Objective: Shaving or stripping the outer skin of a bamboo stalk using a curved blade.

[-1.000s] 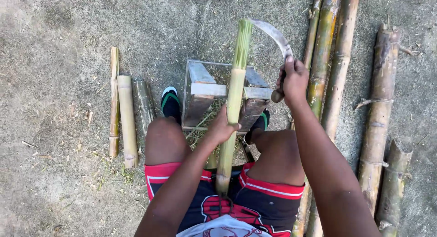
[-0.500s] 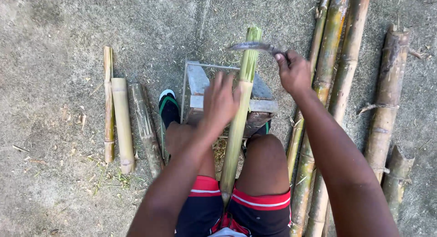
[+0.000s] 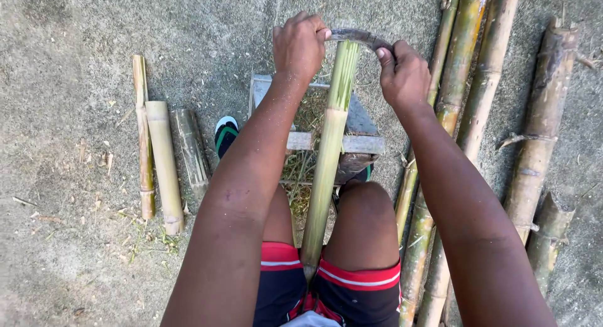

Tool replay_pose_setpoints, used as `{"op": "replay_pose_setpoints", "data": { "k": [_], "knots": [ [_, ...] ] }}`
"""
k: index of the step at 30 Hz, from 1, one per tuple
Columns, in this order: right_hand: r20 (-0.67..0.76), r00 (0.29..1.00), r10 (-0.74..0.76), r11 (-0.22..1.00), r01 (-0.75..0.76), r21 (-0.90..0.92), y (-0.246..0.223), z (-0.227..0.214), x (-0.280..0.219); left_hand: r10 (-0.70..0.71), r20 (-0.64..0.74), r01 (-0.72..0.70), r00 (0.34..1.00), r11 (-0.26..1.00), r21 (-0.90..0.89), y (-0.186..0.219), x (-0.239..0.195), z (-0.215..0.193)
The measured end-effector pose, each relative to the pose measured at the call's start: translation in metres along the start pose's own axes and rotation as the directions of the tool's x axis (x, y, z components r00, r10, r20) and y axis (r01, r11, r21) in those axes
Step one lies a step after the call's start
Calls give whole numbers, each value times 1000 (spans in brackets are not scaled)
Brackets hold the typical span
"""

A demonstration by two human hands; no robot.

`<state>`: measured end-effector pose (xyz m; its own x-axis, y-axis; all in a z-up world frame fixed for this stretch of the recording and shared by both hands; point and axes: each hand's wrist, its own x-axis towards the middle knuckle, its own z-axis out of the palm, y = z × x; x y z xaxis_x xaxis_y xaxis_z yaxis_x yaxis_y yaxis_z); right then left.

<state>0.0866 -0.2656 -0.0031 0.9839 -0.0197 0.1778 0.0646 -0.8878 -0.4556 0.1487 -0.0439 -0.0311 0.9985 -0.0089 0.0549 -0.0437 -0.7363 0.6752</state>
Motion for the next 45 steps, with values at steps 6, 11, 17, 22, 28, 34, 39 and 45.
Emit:
{"op": "replay_pose_setpoints", "data": {
  "k": [6, 11, 17, 22, 28, 34, 39, 45],
  "knots": [
    [301, 930, 212, 973, -231, 27, -20, -9, -59, 107, 141, -126, 984, 983, 131, -26, -64, -5],
    [314, 941, 125, 983, -161, 91, -18, -19, -118, 137, 119, -148, 983, 986, 81, -7, -130, -39],
    [605, 701, 378, 857, -513, 58, -21, -47, -70, -79, 336, 65, 938, 996, 52, 3, -109, -23],
    [375, 910, 179, 959, -247, 139, 6, -31, -20, 28, 116, -33, 993, 999, 38, 7, -40, 10],
    [77, 995, 62, 995, -56, -77, -6, -22, -5, 23, 21, -23, 1000, 999, -26, 3, -10, 17],
    [244, 954, 174, 985, -169, -41, -7, -12, -63, 71, 149, -78, 986, 996, 39, -13, -69, -1],
    [104, 994, -45, 989, 30, 143, -11, -18, -128, 67, 257, -86, 964, 994, 65, 5, -118, -35],
    [580, 756, 304, 906, -417, 68, -40, -64, -118, -196, 593, 105, 781, 977, 185, 18, -137, -48]
  ]
}}
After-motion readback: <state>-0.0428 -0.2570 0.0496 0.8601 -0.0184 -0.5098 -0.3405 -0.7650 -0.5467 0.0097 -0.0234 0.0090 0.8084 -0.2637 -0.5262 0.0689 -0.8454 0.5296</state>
